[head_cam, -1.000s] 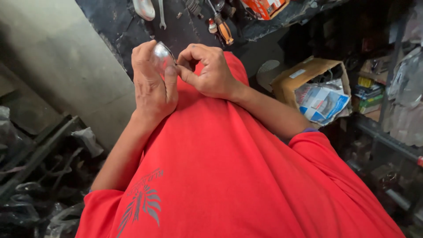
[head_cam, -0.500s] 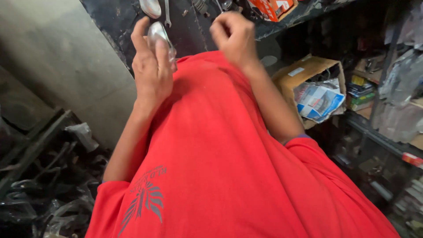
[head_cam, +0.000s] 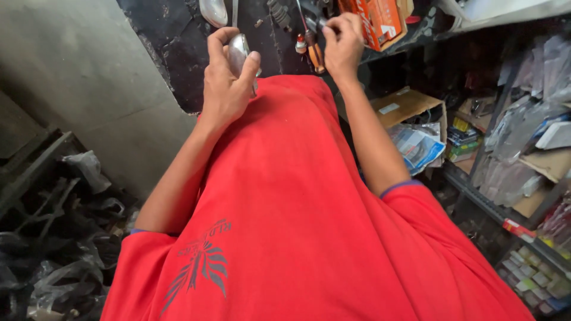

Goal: Disassembling and repairing a motorcycle turn signal indicator.

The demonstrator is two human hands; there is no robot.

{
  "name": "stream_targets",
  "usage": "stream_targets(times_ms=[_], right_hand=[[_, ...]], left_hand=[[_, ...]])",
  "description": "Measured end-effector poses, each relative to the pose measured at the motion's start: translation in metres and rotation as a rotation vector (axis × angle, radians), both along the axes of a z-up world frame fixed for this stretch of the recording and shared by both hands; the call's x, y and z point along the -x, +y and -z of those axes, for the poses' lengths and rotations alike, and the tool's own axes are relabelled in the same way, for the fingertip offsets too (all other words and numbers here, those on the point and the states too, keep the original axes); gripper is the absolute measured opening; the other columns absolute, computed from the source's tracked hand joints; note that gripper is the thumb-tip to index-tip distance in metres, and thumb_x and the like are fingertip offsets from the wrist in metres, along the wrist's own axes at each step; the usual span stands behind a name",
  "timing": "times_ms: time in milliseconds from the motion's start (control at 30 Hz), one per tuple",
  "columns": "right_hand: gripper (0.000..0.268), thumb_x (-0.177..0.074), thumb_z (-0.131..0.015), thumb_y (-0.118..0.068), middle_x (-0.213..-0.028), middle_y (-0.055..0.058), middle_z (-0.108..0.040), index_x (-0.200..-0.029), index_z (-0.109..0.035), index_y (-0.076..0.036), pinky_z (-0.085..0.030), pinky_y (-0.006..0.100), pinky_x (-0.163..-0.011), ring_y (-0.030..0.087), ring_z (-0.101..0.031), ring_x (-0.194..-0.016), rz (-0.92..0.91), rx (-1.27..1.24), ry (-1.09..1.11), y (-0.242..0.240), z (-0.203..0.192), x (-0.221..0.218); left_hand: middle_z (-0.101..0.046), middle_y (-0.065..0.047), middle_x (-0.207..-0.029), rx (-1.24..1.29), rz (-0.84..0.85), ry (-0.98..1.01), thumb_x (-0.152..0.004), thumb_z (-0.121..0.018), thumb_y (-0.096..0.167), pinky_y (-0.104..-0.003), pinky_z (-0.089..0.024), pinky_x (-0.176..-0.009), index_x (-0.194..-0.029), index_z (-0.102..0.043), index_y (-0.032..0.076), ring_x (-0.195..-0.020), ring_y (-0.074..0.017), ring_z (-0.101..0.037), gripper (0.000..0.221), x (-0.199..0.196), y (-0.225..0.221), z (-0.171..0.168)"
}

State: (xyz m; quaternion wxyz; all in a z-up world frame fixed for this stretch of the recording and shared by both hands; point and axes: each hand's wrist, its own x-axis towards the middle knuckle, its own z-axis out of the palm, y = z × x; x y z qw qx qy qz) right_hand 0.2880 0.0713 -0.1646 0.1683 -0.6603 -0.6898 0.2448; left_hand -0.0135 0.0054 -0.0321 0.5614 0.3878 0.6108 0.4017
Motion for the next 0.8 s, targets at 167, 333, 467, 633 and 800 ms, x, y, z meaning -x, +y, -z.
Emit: stream_targets(times_ms=[167, 333, 467, 633, 800], right_hand=[[0.012, -0.101, -0.074, -0.011, -0.115, 0.008, -0.068, -0.111, -0.069, -0.006, -0.063, 0.036, -0.084, 0.024, -0.077, -0.091, 0.205, 0.087, 0.176, -0.011, -0.035, 0.01], [0.061, -0.077, -0.088, -0.017, -0.114, 0.018, -0.065, -0.127, -0.059, 0.002, -0.055, 0.039, -0.078, 0.035, -0.067, -0.094, -0.21, -0.165, -0.079, -0.021, 0.019, -0.005], [0.045, -0.095, -0.076, -0.017, -0.093, 0.009, -0.074, -0.136, -0.06, -0.009, -0.056, 0.031, -0.077, 0.018, -0.072, -0.08, 0.205, 0.401, -0.02, -0.023, 0.026, -0.013], [0.029, -0.111, -0.059, -0.003, -0.112, 0.012, -0.07, -0.14, -0.057, 0.001, -0.058, 0.033, -0.089, 0.019, -0.069, -0.096, 0.154, 0.456, 1.125, -0.019, -0.095, 0.019], [0.035, -0.107, -0.064, -0.008, -0.119, 0.011, -0.067, -0.14, -0.055, 0.0, -0.057, 0.034, -0.096, 0.019, -0.067, -0.108, -0.039, 0.47, 1.233, -0.034, -0.183, 0.054]], left_hand=[[-0.068, -0.007, -0.091, 0.079, 0.033, -0.115, -0.109, -0.063, 0.022, -0.027, -0.055, -0.057, -0.144, -0.038, 0.005, -0.066, -0.0105, -0.065, 0.047, -0.007, 0.012, 0.006], [-0.066, -0.007, -0.093, 0.092, 0.042, -0.201, -0.111, -0.064, 0.022, -0.026, -0.053, -0.054, -0.144, -0.039, 0.005, -0.065, -0.0086, -0.061, 0.046, -0.016, 0.018, 0.01], [-0.067, -0.006, -0.092, 0.122, 0.028, -0.206, -0.107, -0.063, 0.021, -0.026, -0.052, -0.054, -0.141, -0.04, 0.006, -0.063, -0.0094, -0.06, 0.044, -0.01, 0.01, 0.015], [-0.069, -0.005, -0.094, 0.022, 0.037, -0.01, -0.095, -0.071, 0.012, -0.027, -0.056, -0.071, -0.121, -0.053, 0.003, -0.079, -0.0109, -0.067, 0.032, -0.004, 0.004, -0.003], [-0.07, -0.005, -0.096, -0.194, 0.081, 0.001, -0.094, -0.085, 0.017, -0.026, -0.056, -0.074, -0.117, -0.061, 0.003, -0.083, -0.0102, -0.066, 0.036, -0.012, 0.01, -0.057]])
